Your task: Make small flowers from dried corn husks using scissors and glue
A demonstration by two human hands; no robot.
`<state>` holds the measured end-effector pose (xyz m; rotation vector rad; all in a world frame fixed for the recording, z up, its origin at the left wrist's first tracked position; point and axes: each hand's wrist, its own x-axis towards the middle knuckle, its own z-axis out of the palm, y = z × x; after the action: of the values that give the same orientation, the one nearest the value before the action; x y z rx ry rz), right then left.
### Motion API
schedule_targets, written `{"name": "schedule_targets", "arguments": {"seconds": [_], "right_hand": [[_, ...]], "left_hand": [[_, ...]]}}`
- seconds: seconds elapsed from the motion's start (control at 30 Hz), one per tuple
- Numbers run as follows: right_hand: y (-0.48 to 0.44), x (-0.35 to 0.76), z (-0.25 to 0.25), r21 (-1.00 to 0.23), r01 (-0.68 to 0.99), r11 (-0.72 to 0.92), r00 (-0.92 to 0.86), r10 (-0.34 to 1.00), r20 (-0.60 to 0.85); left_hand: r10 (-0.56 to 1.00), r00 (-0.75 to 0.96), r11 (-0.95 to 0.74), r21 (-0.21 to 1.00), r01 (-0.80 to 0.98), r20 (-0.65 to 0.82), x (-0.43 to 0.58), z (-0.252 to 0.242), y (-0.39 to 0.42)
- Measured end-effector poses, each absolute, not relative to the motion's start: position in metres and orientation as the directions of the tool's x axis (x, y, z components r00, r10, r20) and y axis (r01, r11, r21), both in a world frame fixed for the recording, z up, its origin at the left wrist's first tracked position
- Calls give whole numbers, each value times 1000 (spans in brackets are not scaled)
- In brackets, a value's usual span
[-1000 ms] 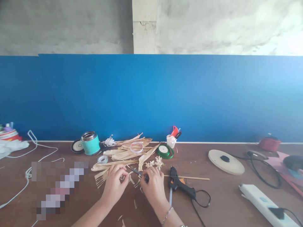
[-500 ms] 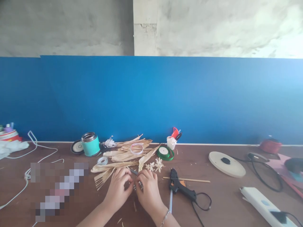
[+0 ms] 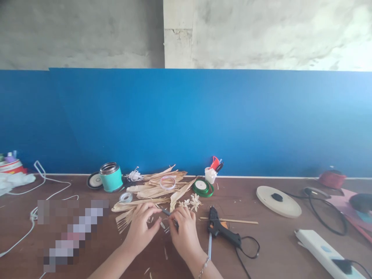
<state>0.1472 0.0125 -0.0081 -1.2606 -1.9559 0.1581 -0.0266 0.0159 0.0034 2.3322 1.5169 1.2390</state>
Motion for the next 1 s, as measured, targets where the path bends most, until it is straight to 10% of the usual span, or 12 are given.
{"name": "schedule_targets", "arguments": {"seconds": [0.7, 1.0], "right_hand": [[11, 140, -13, -460, 809, 366, -33, 809, 586], [14, 147, -13, -466, 802, 375, -75, 836, 543]], "left_hand": [[800, 99, -410, 418, 811, 592, -15, -4, 12], [902, 200, -371, 448, 814, 382, -39, -12, 33]]}}
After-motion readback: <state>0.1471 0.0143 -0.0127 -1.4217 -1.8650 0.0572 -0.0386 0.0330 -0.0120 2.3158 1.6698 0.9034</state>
